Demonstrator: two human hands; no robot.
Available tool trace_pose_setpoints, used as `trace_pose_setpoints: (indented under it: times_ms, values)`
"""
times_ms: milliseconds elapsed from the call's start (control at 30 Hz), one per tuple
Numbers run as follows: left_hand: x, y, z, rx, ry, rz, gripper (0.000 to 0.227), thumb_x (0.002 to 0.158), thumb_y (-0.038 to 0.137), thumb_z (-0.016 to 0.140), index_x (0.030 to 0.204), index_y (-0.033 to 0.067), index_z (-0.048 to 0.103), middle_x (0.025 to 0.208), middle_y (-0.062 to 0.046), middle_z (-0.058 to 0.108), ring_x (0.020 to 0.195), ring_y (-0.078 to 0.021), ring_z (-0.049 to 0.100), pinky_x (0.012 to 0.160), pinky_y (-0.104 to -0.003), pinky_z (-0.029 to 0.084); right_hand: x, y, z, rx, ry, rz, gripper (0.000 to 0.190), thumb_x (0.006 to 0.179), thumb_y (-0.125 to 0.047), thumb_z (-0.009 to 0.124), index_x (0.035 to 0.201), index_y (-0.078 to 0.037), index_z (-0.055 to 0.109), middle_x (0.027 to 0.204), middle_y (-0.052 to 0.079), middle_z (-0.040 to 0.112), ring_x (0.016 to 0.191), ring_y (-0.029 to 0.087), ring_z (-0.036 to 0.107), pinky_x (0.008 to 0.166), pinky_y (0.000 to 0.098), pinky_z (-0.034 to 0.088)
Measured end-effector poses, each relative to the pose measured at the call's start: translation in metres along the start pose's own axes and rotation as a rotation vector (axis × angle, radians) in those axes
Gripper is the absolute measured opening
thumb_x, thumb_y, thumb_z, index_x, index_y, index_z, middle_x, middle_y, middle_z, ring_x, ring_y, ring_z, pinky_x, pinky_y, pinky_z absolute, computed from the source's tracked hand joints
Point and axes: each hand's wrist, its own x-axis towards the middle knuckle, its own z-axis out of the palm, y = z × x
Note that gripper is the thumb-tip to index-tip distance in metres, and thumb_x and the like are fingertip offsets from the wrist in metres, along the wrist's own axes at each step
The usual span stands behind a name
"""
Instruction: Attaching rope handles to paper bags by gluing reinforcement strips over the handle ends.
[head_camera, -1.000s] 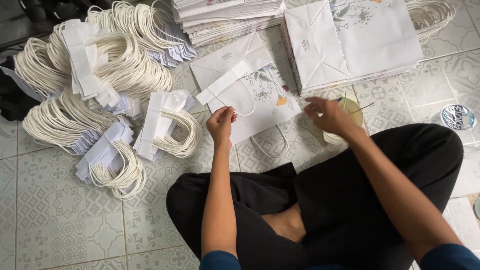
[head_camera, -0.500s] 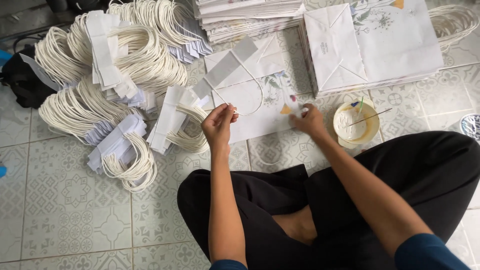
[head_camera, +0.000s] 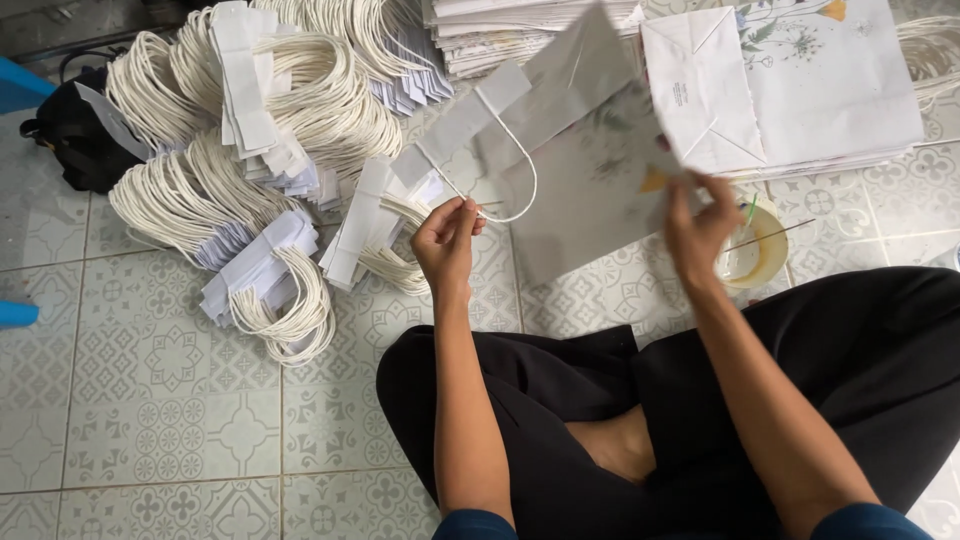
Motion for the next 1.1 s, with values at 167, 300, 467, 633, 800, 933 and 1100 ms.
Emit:
trace_pose_setpoints:
  times_ms: [167, 300, 467, 633, 800, 933, 1100]
  values:
    - [-0.002, 0.035, -0.01, -0.03, -0.004, 0.011, 0.024, 0.09, 0.012, 0.076, 0.106, -0.0053, 0.074, 0.081, -0.008, 0.073, 0.072, -0.0124, 0.067, 0.07, -0.023, 0.056, 0.025, -0.134, -0.045, -0.185, -0.029, -0.455, 0.019, 0.097, 0.02, 0.085, 0.112, 0.009, 0.08, 0.089, 0.013, 0.054, 0.066, 0.016, 0.039, 0.053, 0.0287, 0.032]
    - [0.008, 0.02, -0.026, -0.02, 0.106, 0.039, 0.024, 0.089, 0.013, 0.08, 0.108, 0.0004, 0.074, 0.087, -0.016, 0.075, 0.07, -0.0163, 0.073, 0.063, -0.022, 0.062, 0.005, -0.15, -0.013, -0.19, 0.034, -0.602, 0.023, 0.09, 0.015, 0.085, 0.095, -0.007, 0.088, 0.083, 0.008, 0.066, 0.055, 0.023, 0.057, 0.055, 0.0304, 0.05]
    - [0.015, 0.018, -0.043, -0.021, 0.149, 0.068, 0.026, 0.089, 0.009, 0.081, 0.11, -0.0034, 0.073, 0.088, -0.019, 0.074, 0.07, -0.0174, 0.073, 0.064, -0.025, 0.063, -0.045, -0.166, 0.036, -0.316, -0.793, -0.235, 0.072, 0.068, -0.025, 0.091, 0.131, -0.001, 0.068, 0.115, 0.028, 0.068, 0.105, 0.053, 0.066, 0.101, 0.0643, 0.048]
    - [0.006, 0.014, -0.03, -0.014, 0.042, 0.042, 0.024, 0.089, 0.011, 0.08, 0.108, -0.002, 0.073, 0.087, -0.018, 0.074, 0.07, -0.0186, 0.073, 0.064, -0.026, 0.063, -0.035, -0.146, 0.017, -0.25, -1.0, -0.064, 0.04, 0.083, -0.024, 0.081, 0.116, -0.002, 0.073, 0.104, 0.023, 0.074, 0.103, 0.046, 0.07, 0.096, 0.0604, 0.051]
    - [-0.019, -0.001, 0.016, 0.101, -0.166, 0.015, 0.022, 0.087, 0.012, 0.08, 0.103, -0.0017, 0.074, 0.085, -0.019, 0.075, 0.067, -0.0203, 0.073, 0.062, -0.028, 0.062, 0.016, -0.087, -0.013, 0.083, -0.807, 0.264, 0.046, 0.1, -0.022, 0.071, 0.136, 0.005, 0.062, 0.103, 0.03, 0.071, 0.099, 0.043, 0.072, 0.081, 0.0523, 0.057]
    - [-0.046, -0.025, 0.058, 0.189, -0.35, -0.016, 0.019, 0.082, 0.012, 0.082, 0.097, 0.001, 0.077, 0.08, -0.017, 0.076, 0.062, -0.0209, 0.074, 0.058, -0.028, 0.063, 0.046, -0.084, -0.037, 0.25, -0.655, 0.534, 0.046, 0.108, -0.03, 0.066, 0.131, 0.009, 0.059, 0.107, 0.027, 0.07, 0.095, 0.037, 0.073, 0.077, 0.0485, 0.06]
    - [-0.07, -0.045, 0.087, 0.097, -0.431, -0.206, 0.027, 0.088, 0.022, 0.082, 0.109, 0.0066, 0.076, 0.101, -0.008, 0.075, 0.099, -0.0165, 0.071, 0.087, -0.035, 0.062, 0.041, -0.067, -0.054, 0.233, -0.647, 0.495, 0.026, 0.104, -0.019, 0.071, 0.112, 0.006, 0.071, 0.088, 0.018, 0.073, 0.076, 0.025, 0.074, 0.066, 0.0348, 0.06]
